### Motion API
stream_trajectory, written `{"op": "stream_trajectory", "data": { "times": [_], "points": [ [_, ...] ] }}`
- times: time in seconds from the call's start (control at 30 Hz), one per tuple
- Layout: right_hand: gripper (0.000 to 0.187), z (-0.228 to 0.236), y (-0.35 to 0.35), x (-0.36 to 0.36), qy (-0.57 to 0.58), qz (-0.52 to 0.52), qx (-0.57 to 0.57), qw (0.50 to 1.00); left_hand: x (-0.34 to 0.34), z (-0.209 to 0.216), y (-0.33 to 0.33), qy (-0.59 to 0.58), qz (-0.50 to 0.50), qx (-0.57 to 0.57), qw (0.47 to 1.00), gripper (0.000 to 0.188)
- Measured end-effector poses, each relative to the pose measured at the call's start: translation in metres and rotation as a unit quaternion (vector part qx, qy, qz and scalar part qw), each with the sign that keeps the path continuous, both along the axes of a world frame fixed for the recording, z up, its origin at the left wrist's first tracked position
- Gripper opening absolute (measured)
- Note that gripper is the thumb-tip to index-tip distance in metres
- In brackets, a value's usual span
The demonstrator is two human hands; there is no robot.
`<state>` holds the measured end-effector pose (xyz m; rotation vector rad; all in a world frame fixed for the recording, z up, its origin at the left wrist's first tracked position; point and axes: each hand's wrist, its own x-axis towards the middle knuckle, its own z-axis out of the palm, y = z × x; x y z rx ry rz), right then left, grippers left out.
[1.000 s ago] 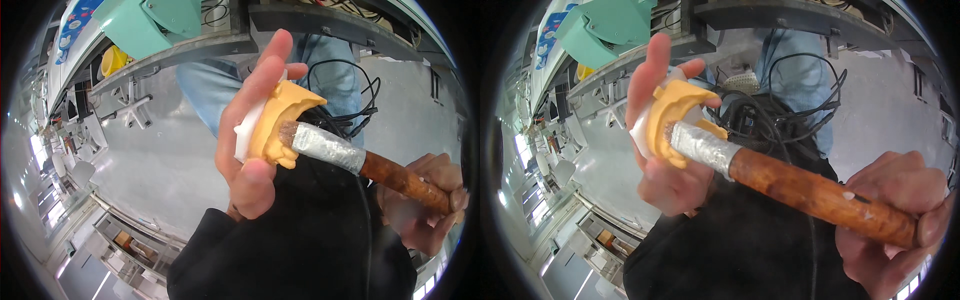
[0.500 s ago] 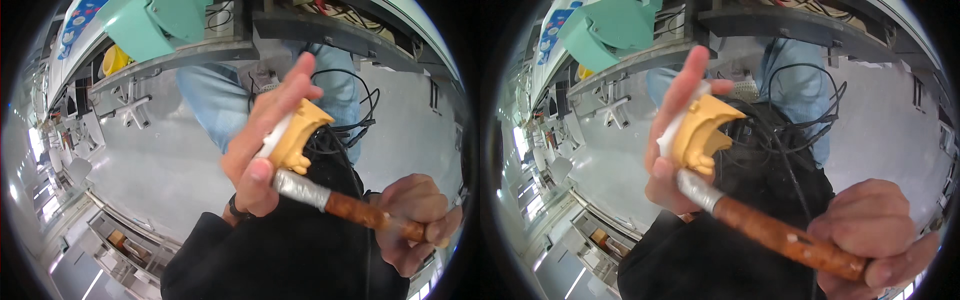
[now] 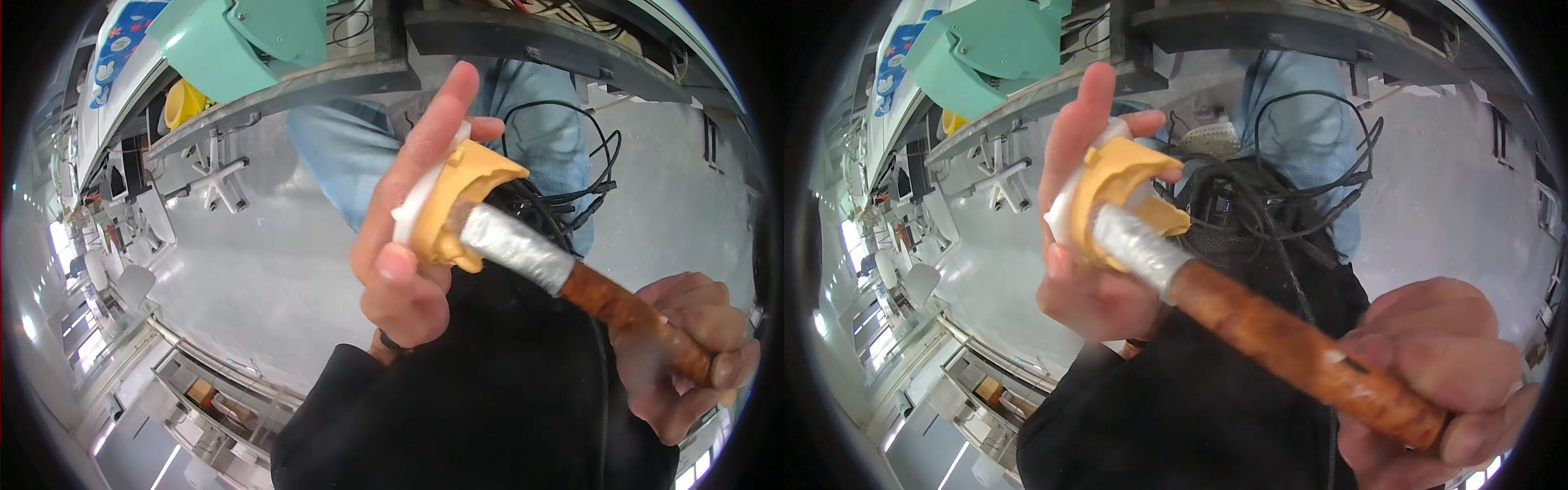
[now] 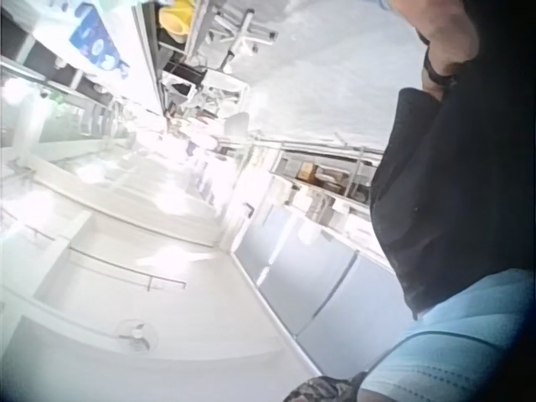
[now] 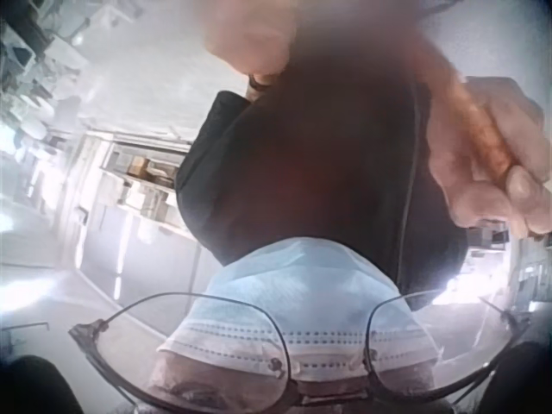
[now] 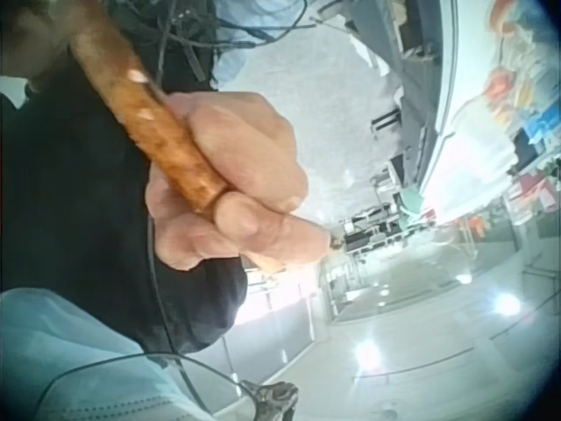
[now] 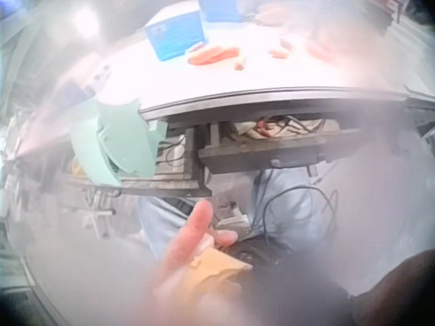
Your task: Cleaning and brushing debris from dental molds and articulators using a brush.
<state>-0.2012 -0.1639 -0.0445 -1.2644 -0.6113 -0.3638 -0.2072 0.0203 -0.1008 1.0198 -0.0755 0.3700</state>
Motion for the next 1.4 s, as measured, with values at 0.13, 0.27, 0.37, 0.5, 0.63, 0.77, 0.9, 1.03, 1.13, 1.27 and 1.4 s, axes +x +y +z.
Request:
{"op": "stream_trajectory", "data": {
  "times": [0.13,0.27,0.37,0.5,0.63,0.77,0.9,1.03,1.13,1.27,1.4],
  "points": [
    [0.029,0.006,-0.009,0.003,0.025,-0.061,-0.070,0.995,-0.005,0.022,0.007,0.084,-0.043,-0.107,0.990,0.076],
    [0.030,-0.009,-0.018,0.004,0.009,-0.062,0.023,0.998,-0.002,0.016,-0.001,0.086,-0.116,-0.187,0.972,0.074],
    [0.032,-0.013,-0.010,0.004,-0.024,-0.085,-0.022,0.996,-0.007,0.018,-0.005,0.075,-0.118,-0.198,0.970,0.071],
    [0.035,-0.008,-0.010,0.007,-0.067,-0.133,-0.095,0.984,-0.012,0.026,-0.003,0.066,-0.120,-0.242,0.961,0.073],
    [0.035,-0.010,-0.014,0.004,-0.059,-0.051,-0.042,0.996,-0.011,0.025,-0.001,0.069,-0.125,-0.203,0.969,0.075],
    [0.032,-0.009,-0.001,0.002,-0.021,-0.035,-0.051,0.998,-0.012,0.025,-0.001,0.072,-0.116,-0.241,0.961,0.077],
    [0.030,-0.015,-0.019,0.004,-0.057,-0.064,-0.076,0.993,-0.010,0.029,-0.002,0.086,-0.125,-0.261,0.953,0.077],
    [0.028,-0.020,-0.008,0.001,-0.039,-0.053,-0.045,0.997,-0.009,0.023,0.000,0.084,-0.110,-0.233,0.963,0.077],
    [0.025,-0.014,0.000,0.004,-0.007,-0.060,-0.023,0.998,-0.009,0.023,0.001,0.079,-0.139,-0.283,0.946,0.077],
    [0.023,-0.011,-0.029,-0.003,0.000,-0.146,-0.065,0.987,-0.004,0.025,-0.001,0.073,-0.157,-0.292,0.940,0.077],
    [0.025,-0.014,-0.021,-0.001,-0.012,0.000,0.041,0.999,-0.005,0.018,-0.004,0.042,-0.143,-0.236,0.960,0.077]
  ]
}}
